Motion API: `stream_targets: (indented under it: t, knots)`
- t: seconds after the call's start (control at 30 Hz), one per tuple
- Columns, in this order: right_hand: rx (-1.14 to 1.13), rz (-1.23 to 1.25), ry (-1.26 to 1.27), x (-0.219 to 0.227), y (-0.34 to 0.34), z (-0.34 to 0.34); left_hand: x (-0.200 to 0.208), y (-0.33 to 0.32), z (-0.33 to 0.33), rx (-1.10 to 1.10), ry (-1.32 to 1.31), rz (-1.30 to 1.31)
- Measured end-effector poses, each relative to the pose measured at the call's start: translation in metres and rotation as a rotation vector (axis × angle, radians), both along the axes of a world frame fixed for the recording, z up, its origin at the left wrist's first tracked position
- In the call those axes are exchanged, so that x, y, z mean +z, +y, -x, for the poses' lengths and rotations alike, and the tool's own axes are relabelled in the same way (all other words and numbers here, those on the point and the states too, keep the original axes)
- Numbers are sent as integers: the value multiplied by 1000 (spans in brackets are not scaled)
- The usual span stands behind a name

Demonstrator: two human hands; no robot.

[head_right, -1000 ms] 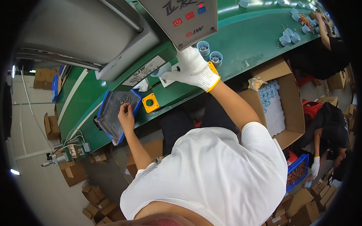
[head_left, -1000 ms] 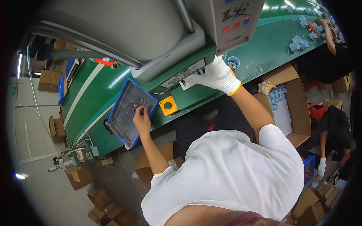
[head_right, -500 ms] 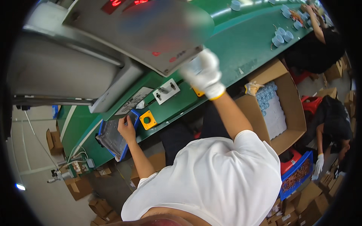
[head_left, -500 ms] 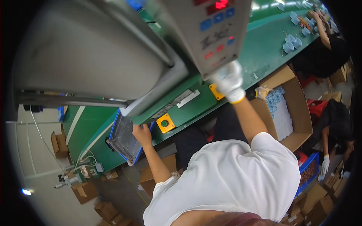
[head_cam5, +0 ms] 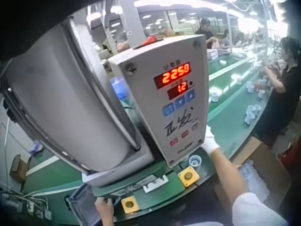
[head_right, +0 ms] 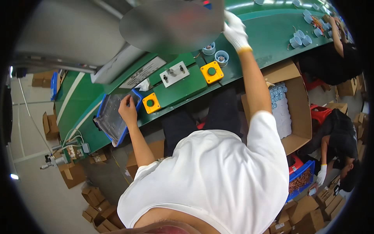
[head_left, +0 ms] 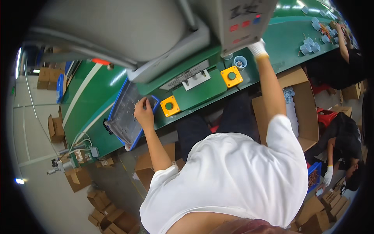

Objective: Assembling small electronic components using a manual assembly fixture on a production line.

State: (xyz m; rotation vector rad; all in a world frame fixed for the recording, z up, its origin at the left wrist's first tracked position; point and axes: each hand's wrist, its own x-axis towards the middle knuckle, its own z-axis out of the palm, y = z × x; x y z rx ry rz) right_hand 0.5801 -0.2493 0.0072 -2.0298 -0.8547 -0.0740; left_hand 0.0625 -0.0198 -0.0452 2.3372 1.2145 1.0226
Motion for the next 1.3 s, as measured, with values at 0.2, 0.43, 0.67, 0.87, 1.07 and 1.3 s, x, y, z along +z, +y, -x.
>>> stream_targets:
  t: [0.2,0.43,0.67,0.87,1.07,1.3]
  knots:
    - [233,149,-429,-30,-110,93,-1,5,-7,-50,54,-69]
    - [99,-463,243,8,-69,173,-3,6,-4,-57,-27,-81]
    - [377,-326,-42,69,6,239,-4,5,0,-57,29,-86]
    - [305,-286,-250,65,18,237,3,-1,-4,-80,0,-85]
    - [275,92,-378,78,26,232,8,-2,-12,-89,-11,-91]
    - [-186,-540,-109,28,-5,77,19,-86,-32,-185,-275,-21]
